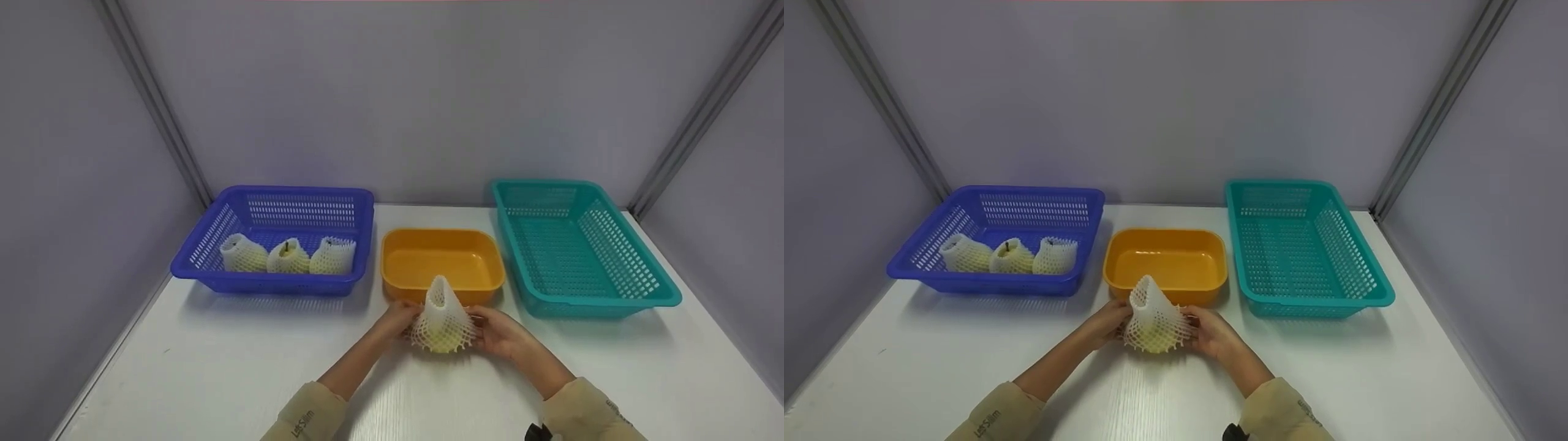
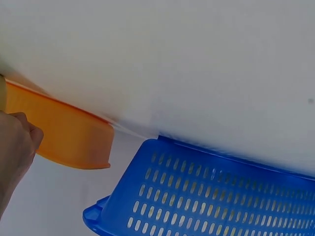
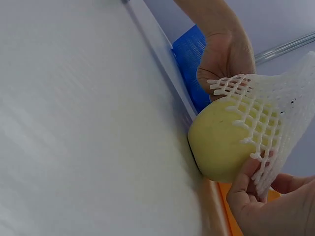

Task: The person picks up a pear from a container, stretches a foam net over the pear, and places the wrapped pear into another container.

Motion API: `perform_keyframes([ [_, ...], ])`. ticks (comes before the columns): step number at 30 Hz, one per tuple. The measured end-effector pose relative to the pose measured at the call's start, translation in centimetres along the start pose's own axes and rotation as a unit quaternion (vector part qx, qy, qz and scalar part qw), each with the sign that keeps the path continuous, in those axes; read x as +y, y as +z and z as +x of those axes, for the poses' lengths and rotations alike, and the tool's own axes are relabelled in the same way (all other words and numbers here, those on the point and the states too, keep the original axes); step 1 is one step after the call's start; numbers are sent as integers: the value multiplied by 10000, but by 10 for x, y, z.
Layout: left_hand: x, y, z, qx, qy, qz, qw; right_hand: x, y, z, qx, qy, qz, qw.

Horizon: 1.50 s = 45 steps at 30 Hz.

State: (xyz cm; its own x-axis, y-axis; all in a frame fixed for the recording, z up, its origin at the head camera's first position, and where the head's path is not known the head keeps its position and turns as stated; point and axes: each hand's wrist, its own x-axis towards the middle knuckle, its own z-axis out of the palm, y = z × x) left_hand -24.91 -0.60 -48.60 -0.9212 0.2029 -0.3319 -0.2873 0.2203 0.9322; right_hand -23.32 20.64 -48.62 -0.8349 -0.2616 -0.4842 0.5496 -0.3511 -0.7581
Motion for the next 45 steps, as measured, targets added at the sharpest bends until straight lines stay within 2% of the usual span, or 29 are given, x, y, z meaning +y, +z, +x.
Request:
perform_keyframes([
  [10,-4,5,11,-53,-289,-470,9985,7,-2,9,261,81,87,9996],
  [16,-5,5,12,-39,-264,-193,9995,6,-3,10,385,117,-61,9992],
  [20,-4,3,12,-154,-195,-94,9996,4,-5,9,374,57,-369,9986],
  [24,-2,-3,10,-317,74,396,9987,4,-6,8,102,-122,-1185,9928],
  [27,0,-10,8,-467,384,839,9946,4,-5,8,75,-349,-2009,9790],
  [29,3,-15,6,-665,634,1009,9906,3,-4,7,274,-539,-2594,9639],
  [30,5,-18,4,-792,858,1129,9867,2,-3,6,415,-662,-2917,9533],
  [32,9,-23,1,-1061,1324,1498,9740,1,-1,3,619,-937,-3509,9296],
  [34,13,-28,-3,-1386,1725,1946,9556,-2,2,-1,638,-1248,-3933,9087],
  [36,18,-32,-8,-1709,2042,2328,9354,-6,3,-6,477,-1557,-4198,8929],
  [38,21,-32,-12,-1968,2157,2546,9219,-10,4,-11,232,-1789,-4315,8839],
  [40,24,-29,-16,-2079,2221,2603,9163,-13,6,-15,-5,-1942,-4405,8765],
  [41,24,-26,-17,-2082,2250,2585,9161,-14,6,-17,-127,-2002,-4455,8725],
  [45,22,-16,-18,-1915,2315,2503,9204,-15,7,-23,-549,-2100,-4650,8583],
])
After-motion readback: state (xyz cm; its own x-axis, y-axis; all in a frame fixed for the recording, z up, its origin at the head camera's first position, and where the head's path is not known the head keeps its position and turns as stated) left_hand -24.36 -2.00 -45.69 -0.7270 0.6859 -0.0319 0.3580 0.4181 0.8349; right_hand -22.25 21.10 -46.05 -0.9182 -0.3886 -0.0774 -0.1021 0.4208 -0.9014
